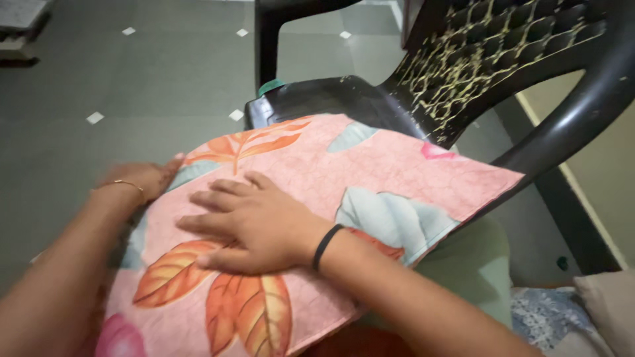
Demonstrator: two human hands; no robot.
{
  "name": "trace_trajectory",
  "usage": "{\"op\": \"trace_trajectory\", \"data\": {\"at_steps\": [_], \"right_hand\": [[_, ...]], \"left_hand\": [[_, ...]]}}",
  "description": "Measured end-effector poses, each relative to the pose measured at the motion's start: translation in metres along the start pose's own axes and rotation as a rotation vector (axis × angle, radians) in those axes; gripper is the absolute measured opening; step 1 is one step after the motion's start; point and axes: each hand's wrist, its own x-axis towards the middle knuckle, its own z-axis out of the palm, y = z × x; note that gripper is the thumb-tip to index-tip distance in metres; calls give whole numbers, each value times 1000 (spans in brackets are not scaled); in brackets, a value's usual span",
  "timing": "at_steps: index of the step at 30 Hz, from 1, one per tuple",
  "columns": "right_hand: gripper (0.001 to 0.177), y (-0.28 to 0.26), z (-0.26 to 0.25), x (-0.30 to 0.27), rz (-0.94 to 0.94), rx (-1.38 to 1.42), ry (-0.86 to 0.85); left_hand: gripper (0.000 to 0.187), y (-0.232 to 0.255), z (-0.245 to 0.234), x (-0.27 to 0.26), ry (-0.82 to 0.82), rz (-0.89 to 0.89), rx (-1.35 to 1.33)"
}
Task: The person wipes two pillows with their hands while they are placed on a chair and then on a bed.
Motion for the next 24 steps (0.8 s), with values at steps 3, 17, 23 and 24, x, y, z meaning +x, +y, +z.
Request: {"op": "trace_trajectory", "data": {"at_steps": [3,17,23,24], "right_hand": [[61,1,-2,-3,1,-13,5],[62,-18,-9,-10,-47,-33,114],[68,-40,-9,-4,23,-54,233],[69,-41,-8,-1,97,-81,255]], "left_hand": [[73,18,-17,-6,333,98,210],[89,39,-14,5,95,2,-162],[95,-33,-48,-22,187,-103,-60],[95,-48,-53,-21,222,-92,-32]]}}
